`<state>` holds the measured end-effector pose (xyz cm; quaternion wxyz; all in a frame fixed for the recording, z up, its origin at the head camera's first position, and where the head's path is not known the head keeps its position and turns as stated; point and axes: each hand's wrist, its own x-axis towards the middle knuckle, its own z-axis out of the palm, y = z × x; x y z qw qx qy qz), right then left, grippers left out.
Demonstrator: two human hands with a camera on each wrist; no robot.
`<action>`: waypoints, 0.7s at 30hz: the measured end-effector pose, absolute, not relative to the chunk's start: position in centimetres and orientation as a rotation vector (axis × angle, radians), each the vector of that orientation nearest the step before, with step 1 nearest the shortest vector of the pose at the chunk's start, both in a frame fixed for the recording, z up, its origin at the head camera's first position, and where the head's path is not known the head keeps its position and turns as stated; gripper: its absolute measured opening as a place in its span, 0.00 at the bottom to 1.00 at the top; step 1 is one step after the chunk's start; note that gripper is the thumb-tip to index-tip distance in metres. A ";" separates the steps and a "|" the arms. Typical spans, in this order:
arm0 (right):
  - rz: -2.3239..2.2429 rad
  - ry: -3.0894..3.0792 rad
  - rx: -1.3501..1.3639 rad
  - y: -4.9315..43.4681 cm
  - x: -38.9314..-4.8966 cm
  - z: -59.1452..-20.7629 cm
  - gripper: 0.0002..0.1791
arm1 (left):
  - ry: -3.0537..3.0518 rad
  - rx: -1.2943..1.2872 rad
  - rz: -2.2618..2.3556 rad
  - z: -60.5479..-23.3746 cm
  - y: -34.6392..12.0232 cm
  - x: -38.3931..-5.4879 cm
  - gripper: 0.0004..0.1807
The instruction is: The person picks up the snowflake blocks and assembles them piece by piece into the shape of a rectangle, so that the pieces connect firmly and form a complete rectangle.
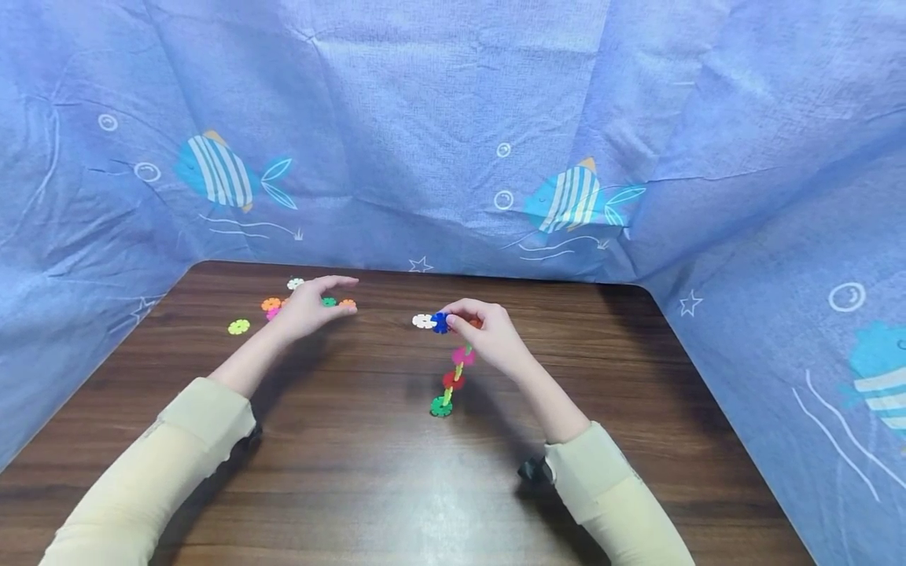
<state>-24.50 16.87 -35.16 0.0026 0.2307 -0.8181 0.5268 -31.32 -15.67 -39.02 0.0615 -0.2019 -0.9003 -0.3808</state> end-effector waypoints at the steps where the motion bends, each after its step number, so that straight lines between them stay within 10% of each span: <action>1: 1.664 -2.562 0.722 16.9 -24.6 -35.3 0.11 | -2.744 -0.602 -1.153 -39.4 -15.9 -31.7 0.29; 21: 1.795 -2.488 0.705 16.5 -25.6 -36.4 0.18 | -3.070 -0.692 -0.938 -42.4 -18.1 -35.8 0.30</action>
